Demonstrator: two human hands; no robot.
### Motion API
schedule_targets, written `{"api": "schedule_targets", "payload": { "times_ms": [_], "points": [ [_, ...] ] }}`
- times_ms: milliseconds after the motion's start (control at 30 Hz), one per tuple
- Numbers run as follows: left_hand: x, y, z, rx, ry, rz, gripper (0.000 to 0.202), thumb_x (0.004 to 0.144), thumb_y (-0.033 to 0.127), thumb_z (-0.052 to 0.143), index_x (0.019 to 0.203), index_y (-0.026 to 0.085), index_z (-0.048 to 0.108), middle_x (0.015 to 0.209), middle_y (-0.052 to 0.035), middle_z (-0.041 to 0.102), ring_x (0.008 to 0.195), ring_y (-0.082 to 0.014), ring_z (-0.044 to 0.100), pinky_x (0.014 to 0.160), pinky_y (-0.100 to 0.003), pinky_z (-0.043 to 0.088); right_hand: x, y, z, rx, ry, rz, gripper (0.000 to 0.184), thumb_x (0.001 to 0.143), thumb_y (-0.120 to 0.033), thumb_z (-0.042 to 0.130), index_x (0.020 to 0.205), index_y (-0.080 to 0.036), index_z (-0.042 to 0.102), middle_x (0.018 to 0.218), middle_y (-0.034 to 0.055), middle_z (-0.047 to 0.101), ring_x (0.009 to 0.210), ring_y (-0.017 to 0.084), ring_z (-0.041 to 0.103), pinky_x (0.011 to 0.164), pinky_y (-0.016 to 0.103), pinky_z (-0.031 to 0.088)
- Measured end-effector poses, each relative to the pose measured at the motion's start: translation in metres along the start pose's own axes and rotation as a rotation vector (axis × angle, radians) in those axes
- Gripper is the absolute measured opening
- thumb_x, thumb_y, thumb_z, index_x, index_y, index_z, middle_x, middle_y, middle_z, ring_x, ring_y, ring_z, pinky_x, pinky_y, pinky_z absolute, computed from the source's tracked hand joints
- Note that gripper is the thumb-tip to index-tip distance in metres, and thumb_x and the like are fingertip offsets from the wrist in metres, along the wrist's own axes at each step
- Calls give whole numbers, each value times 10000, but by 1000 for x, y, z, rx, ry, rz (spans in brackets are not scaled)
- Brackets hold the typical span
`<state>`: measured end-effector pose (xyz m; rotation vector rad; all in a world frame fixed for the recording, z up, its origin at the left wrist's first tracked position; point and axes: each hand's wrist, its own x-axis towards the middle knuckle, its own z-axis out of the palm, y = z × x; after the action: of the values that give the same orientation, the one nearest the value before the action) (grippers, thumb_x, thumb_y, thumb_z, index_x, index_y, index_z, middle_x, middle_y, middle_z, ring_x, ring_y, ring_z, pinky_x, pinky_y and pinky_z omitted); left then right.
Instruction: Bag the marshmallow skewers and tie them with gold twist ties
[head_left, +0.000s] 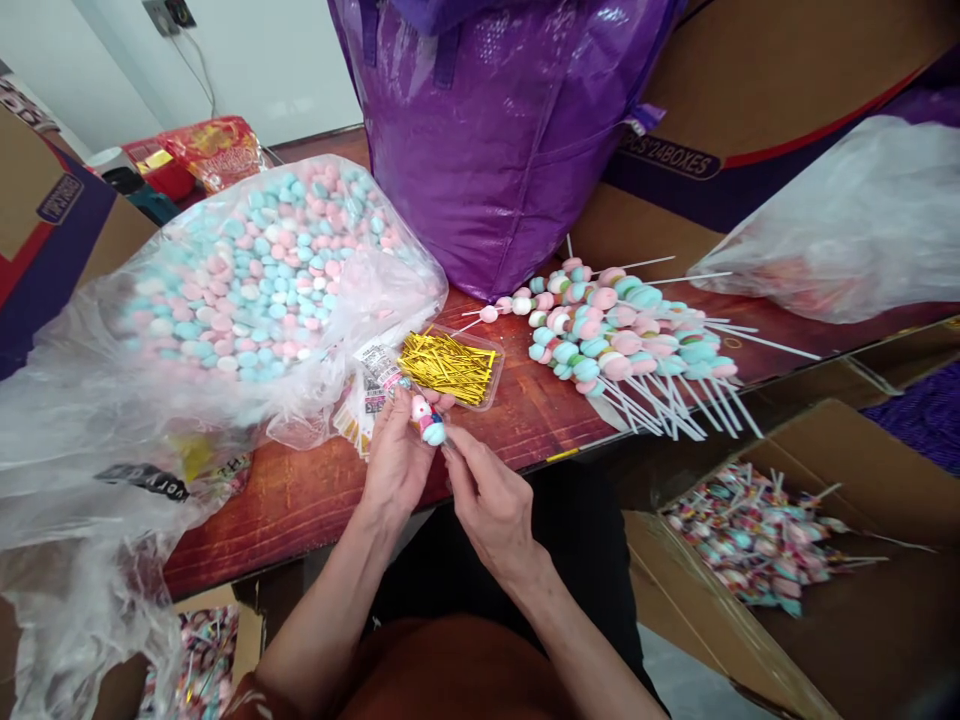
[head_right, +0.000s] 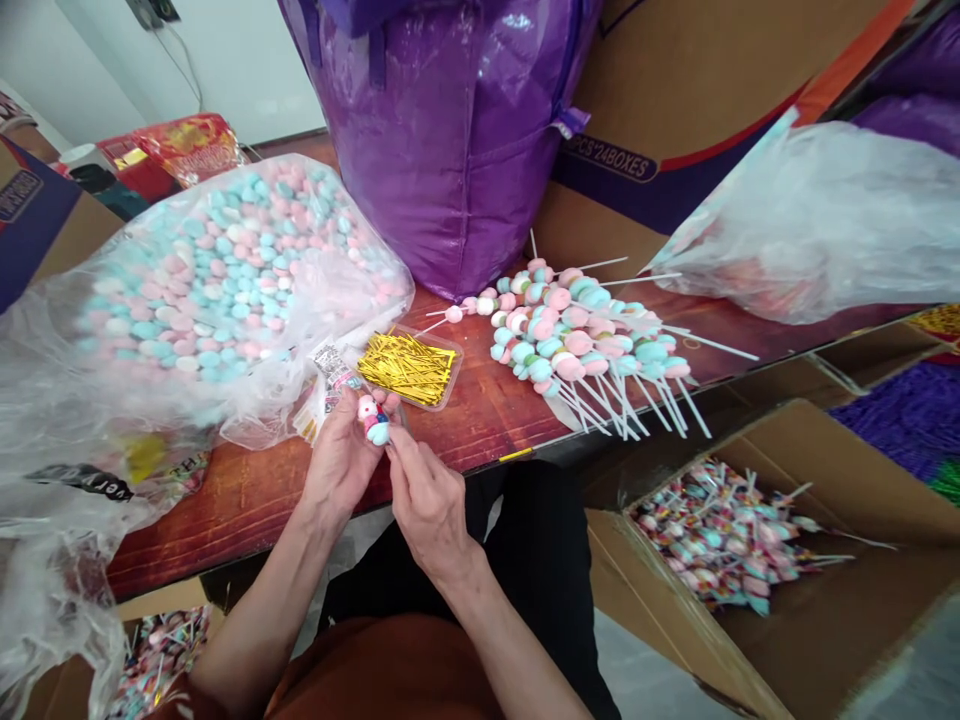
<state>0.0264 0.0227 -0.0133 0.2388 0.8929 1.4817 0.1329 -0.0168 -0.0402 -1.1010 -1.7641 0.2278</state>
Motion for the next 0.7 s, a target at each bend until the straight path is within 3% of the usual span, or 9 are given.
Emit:
{"api": "schedule_targets", "payload": {
  "times_ms": [167, 300, 433, 567, 700],
  "points": [
    [-1, -3, 4, -17, 37, 19, 280, 911, 449, 626, 862, 174, 614, 836, -16, 664, 893, -172, 706, 778, -290, 532, -6, 3, 2, -58, -5, -70, 362, 955, -52, 499, 1274, -124, 656, 846, 90, 761, 687, 155, 707, 721, 261, 609],
    [0, -3, 4, -21, 66, -44, 332, 942, 481, 560, 847, 168, 620, 819, -33, 672, 912, -197, 708, 791, -306, 536, -3, 2, 1, -4, -52, 24, 348, 979, -72, 461, 1236, -149, 682, 887, 84, 766, 714, 148, 701, 737, 261, 609],
    [0, -4, 3, 17, 43, -42, 313, 910, 483, 611, 873, 173, 626, 833, -36, 695, 922, -204, 710, 866, -331, 529, 0, 0, 1, 101, -65, 137, 311, 978, -94, 481, 1196, -166, 691, 993, 83, 774, 833, 159, 733, 799, 265, 610],
    [1, -4, 3, -16, 41, -41, 249, 893, 417, 662, 883, 171, 618, 797, -11, 685, 843, -171, 713, 844, -304, 531, -4, 1, 3, 16, 0, 32, 402, 946, -47, 515, 1323, -145, 611, 1099, 127, 756, 889, 185, 740, 832, 281, 598],
    [1, -2, 4, -60, 58, -66, 237, 920, 383, 636, 868, 152, 616, 777, -9, 675, 812, -153, 709, 852, -283, 520, -12, 4, 4, -40, 4, -62, 492, 922, -4, 523, 1389, -152, 563, 902, 86, 760, 677, 155, 695, 704, 255, 583]
  ]
}}
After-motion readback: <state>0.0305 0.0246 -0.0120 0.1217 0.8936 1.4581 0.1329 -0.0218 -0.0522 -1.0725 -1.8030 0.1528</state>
